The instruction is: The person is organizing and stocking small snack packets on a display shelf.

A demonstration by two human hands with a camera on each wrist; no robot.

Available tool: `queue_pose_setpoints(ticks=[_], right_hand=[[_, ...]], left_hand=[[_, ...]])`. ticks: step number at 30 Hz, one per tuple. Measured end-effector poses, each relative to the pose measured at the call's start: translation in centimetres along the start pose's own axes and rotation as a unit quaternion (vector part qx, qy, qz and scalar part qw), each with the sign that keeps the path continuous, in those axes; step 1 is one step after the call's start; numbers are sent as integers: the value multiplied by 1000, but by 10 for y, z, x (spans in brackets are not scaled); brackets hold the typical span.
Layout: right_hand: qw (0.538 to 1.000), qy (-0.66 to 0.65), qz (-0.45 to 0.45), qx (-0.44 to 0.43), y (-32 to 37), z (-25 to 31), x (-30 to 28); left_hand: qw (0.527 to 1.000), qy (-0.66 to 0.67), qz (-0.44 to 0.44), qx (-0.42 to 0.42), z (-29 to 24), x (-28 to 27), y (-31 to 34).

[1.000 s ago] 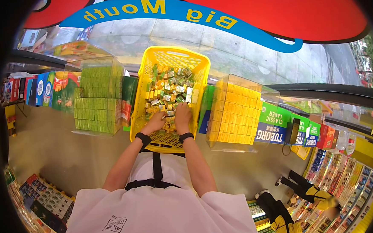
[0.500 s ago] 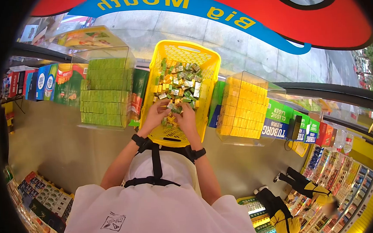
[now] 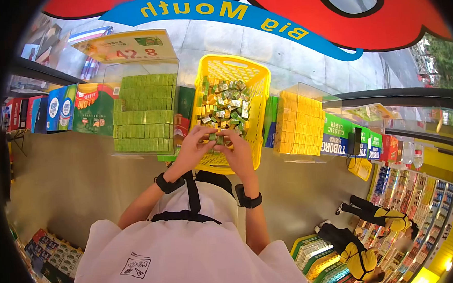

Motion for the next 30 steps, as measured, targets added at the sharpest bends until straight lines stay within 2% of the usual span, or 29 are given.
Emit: queue_pose_setpoints(ticks=[2,3,5,7,11,14,16,18,21,23,24,26,28,30], right_hand=[[1000,-6,12,0,0,19,3],[999,-19,-4,-30,0,28,4],[997,-33,-21,-61,1,43,10],[991,-16,-57,-116,1,59,13],[988,-17,-70,-136,-2,90,23],[983,-28,-86,-157,-3,112,36],[979,-20,-73,-190,-13,128,50],[983,-9,-61,-175,-15,129,57],[988,-7,-34,-154,-22,128,78],[989,-15,-19,-148,-26,128,90],[985,-4,4,-172,-29,132,96],[981,4,30,-194,-30,141,107],[981,20,100,-162,-35,150,118],[973,50,103,-200,-37,155,129]], left_hand=[[999,7,-2,36,-11,-6,8],[999,7,-1,40,-21,-10,11],[997,68,10,25,-44,-21,21],[998,65,16,18,-52,-31,29],[997,77,15,15,-71,-56,44],[998,55,16,7,-63,-80,49],[997,71,7,25,-62,-97,51],[996,86,1,39,-59,-109,49],[998,66,19,-8,-43,-133,50],[998,65,-2,2,-37,-148,53],[998,65,-6,5,-37,-155,54],[997,46,-43,-49,-32,-170,62],[996,41,-63,-38,-25,-182,67],[996,38,-81,-25,-27,-189,68]])
Point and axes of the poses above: each hand's wrist, its own y-axis away from the middle knuckle, its own x-axis out of the palm, z = x × y, the point moved 3 cm from there along -y, towards the middle knuckle, and after that the axes turned 6 degrees about -x, right-handed, at the moved point
